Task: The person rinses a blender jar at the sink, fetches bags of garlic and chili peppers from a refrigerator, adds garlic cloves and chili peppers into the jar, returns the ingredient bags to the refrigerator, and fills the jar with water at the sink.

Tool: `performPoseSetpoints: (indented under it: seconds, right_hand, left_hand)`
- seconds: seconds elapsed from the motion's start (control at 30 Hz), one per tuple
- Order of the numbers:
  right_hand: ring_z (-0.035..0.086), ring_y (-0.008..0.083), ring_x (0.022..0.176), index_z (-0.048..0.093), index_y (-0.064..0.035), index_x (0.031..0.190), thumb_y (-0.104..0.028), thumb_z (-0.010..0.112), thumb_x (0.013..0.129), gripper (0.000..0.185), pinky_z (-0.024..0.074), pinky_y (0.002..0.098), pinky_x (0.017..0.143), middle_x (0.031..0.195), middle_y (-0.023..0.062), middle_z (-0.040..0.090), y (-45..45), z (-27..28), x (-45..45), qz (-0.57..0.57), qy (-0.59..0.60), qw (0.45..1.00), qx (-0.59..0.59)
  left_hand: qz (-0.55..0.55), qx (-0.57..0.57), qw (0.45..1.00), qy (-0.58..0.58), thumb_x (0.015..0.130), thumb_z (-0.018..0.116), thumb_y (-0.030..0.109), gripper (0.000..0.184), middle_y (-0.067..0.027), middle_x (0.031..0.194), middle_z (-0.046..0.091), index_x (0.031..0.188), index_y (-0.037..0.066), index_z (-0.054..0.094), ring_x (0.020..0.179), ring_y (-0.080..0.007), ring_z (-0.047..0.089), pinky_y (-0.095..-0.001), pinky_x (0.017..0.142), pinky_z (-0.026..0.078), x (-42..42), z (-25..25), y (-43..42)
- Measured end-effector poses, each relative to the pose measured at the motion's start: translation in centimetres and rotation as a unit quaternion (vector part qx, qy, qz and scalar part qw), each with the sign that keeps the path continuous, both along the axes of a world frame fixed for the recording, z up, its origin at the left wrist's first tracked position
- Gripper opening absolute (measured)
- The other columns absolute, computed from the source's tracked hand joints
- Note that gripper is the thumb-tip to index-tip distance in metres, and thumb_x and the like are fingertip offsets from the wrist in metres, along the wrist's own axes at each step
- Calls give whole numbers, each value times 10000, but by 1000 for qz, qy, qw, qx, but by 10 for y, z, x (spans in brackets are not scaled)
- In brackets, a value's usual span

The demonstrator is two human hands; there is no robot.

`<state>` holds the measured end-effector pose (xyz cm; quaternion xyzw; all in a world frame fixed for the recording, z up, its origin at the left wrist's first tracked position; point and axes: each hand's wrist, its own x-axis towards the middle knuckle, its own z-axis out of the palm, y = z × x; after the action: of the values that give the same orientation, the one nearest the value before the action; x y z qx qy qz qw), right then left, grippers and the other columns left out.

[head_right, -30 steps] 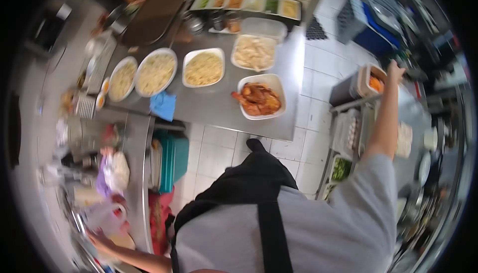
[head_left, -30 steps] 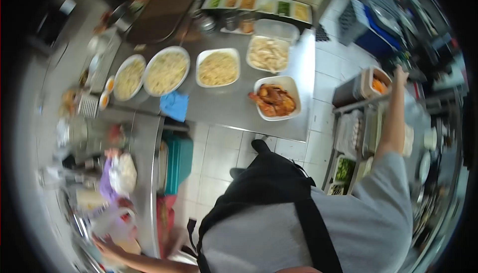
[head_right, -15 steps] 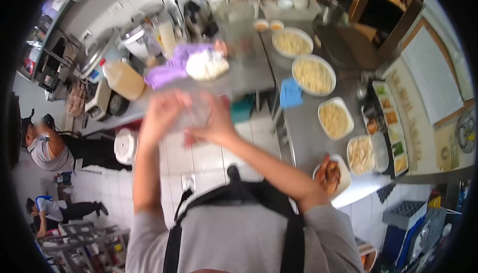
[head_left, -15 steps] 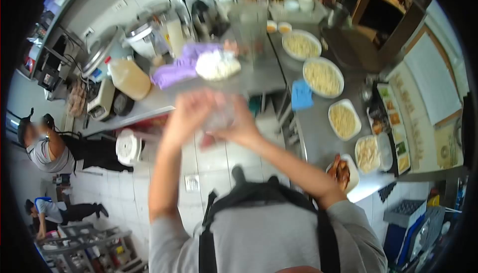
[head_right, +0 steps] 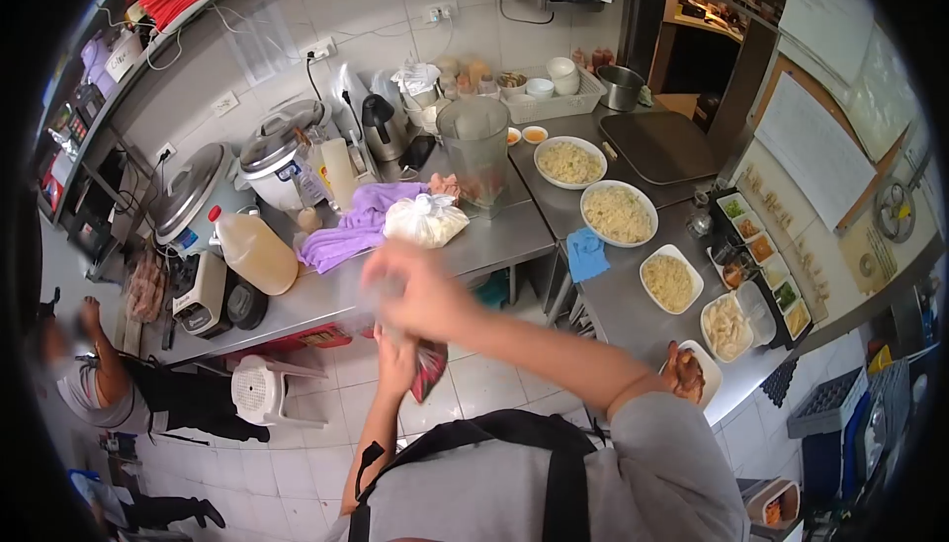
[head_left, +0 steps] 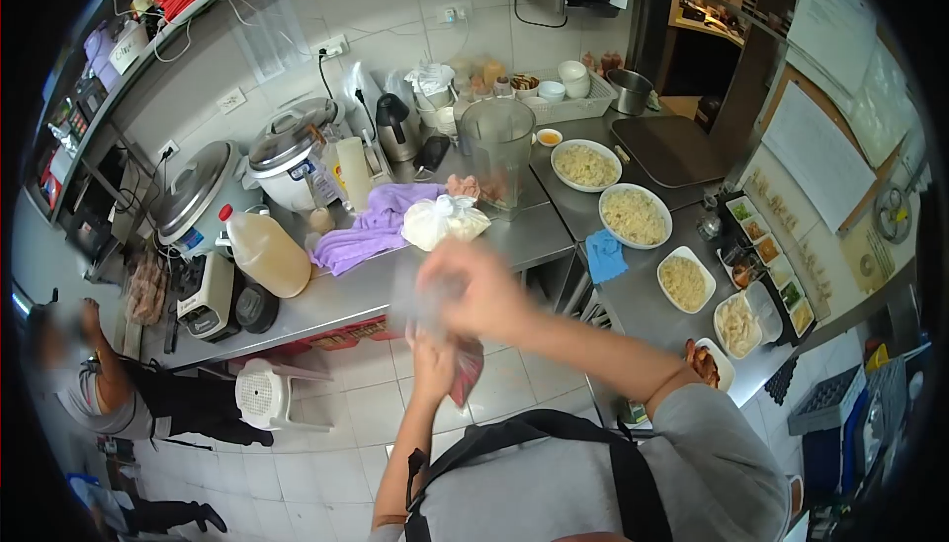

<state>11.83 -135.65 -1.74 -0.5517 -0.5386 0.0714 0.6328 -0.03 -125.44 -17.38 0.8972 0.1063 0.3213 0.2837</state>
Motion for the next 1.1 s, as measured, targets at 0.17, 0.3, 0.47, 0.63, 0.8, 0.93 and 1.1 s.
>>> performPoseSetpoints:
  seconds: [0.17,0.3,0.47,0.63,0.8,0.93,1.1]
  right_hand:
    - [571,177,823,596,-94,957,-35,662,696,275,457,333,745,935,51,571,-23,83,-3,-168,-308,933,82]
    - [604,218,856,620,-148,961,-193,654,738,229,424,419,851,976,45,620,24,-21,2,41,-525,848,-69]
    - [621,319,672,653,-85,920,-385,675,752,344,483,420,714,729,136,651,35,-85,78,78,-409,809,-415]
    - [630,185,691,612,-50,833,-438,568,873,392,490,367,630,675,46,571,39,-96,61,238,188,811,-501]
    - [588,131,710,604,-90,933,-349,563,899,265,492,293,676,820,37,596,94,-133,-40,624,564,516,-165]
    - [521,66,627,619,-66,1098,-265,593,896,285,408,205,529,813,2,593,100,-146,11,272,502,781,-252]
    - [491,35,529,620,-2,1107,-201,549,919,283,353,180,412,781,0,612,125,-131,32,192,395,827,-351]
  left_hand:
    - [-162,-366,907,134,869,436,153,247,-144,1104,579,979,-8,588,1057,-223,535,-355,858,448,-7,-10,68]
    - [-228,-236,939,106,888,504,274,301,-122,1016,590,943,6,629,1001,-255,508,-400,812,405,-2,11,70]
    - [-213,-35,947,238,831,579,347,312,-166,898,572,874,42,629,950,-308,472,-443,852,308,-13,35,98]
    - [-45,115,982,144,824,609,148,146,-119,788,592,826,2,602,799,-281,572,-362,845,422,-16,73,146]
    - [-138,-425,894,-17,806,624,43,96,-36,854,637,892,-1,628,823,-113,596,-263,765,476,-18,111,127]
    - [-232,-387,889,77,797,642,46,105,-13,882,649,894,7,635,760,-85,588,-246,715,488,-35,98,135]
    - [-37,-288,950,116,834,624,77,159,-55,766,653,945,-32,658,611,-83,573,-235,531,459,-31,35,144]
